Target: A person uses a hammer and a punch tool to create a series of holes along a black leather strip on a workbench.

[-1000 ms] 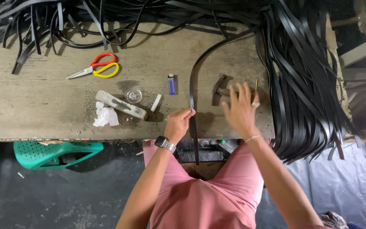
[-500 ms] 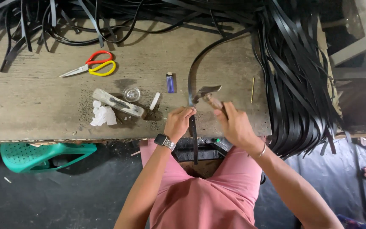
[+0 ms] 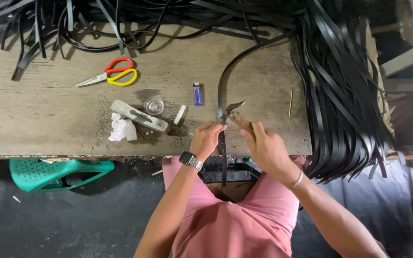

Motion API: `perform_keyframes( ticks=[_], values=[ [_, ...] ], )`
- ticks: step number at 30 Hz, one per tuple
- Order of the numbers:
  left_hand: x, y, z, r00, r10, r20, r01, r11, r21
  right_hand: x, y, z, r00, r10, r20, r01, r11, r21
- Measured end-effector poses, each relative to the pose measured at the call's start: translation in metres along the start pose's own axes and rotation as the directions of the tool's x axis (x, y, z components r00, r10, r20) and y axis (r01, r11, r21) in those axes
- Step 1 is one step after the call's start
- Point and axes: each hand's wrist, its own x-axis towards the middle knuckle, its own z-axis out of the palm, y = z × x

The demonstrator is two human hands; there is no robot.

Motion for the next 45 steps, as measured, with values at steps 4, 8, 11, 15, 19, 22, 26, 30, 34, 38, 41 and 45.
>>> perform_keyframes(
  ticks=[4,8,11,15,19,22,26,30,34,38,41,45],
  values=[
    [-0.007,-0.005,0.007,1.000,-0.002,-0.017,0.002,1.000,-0.021,0.006,0.008,-0.007,0.990,0.124,0.074,-0.135,0.975,0.179],
    [0.002,0.006,-0.001,0.998,-0.055,-0.036,0.049,0.987,-0.151,0.027,0.039,0.013,0.968,0.249,0.021,-0.250,0.968,0.035],
    [0.003,0.006,-0.004,0.997,-0.066,-0.039,0.060,0.988,-0.143,0.036,0.055,0.038,0.979,0.106,-0.173,-0.135,0.977,-0.165],
    [0.010,0.013,-0.011,0.996,-0.084,-0.040,0.077,0.985,-0.153,0.045,0.080,0.090,0.931,-0.132,-0.340,0.005,0.937,-0.348],
    [0.003,0.003,-0.001,0.995,-0.094,-0.033,0.088,0.985,-0.145,0.036,0.042,0.092,0.949,-0.231,-0.213,0.222,0.973,-0.064],
    [0.002,0.007,-0.002,0.994,-0.111,-0.019,0.108,0.986,-0.124,0.030,0.023,0.084,0.972,-0.237,0.003,0.235,0.965,0.115],
    [0.013,0.010,-0.021,0.958,-0.288,-0.015,0.274,0.924,-0.266,0.029,0.018,0.078,0.968,-0.179,0.173,0.168,0.983,0.079],
    [0.030,0.021,-0.047,0.802,-0.596,0.038,0.487,0.617,-0.618,0.023,0.017,0.075,0.961,-0.269,0.063,0.268,0.963,0.023],
    [0.026,0.021,-0.038,0.830,-0.557,0.032,0.481,0.686,-0.546,0.020,0.007,0.059,0.965,-0.221,0.142,0.213,0.974,0.073],
    [0.022,0.020,-0.028,0.867,-0.498,0.011,0.437,0.750,-0.496,0.018,0.010,0.060,0.960,-0.262,0.094,0.257,0.964,0.065],
    [0.021,0.020,-0.025,0.879,-0.477,0.003,0.425,0.781,-0.457,0.019,0.011,0.062,0.961,-0.260,0.092,0.254,0.964,0.073],
    [0.021,0.019,-0.024,0.896,-0.444,0.000,0.412,0.831,-0.374,0.018,0.015,0.069,0.961,-0.236,0.143,0.228,0.971,0.068]
  ],
)
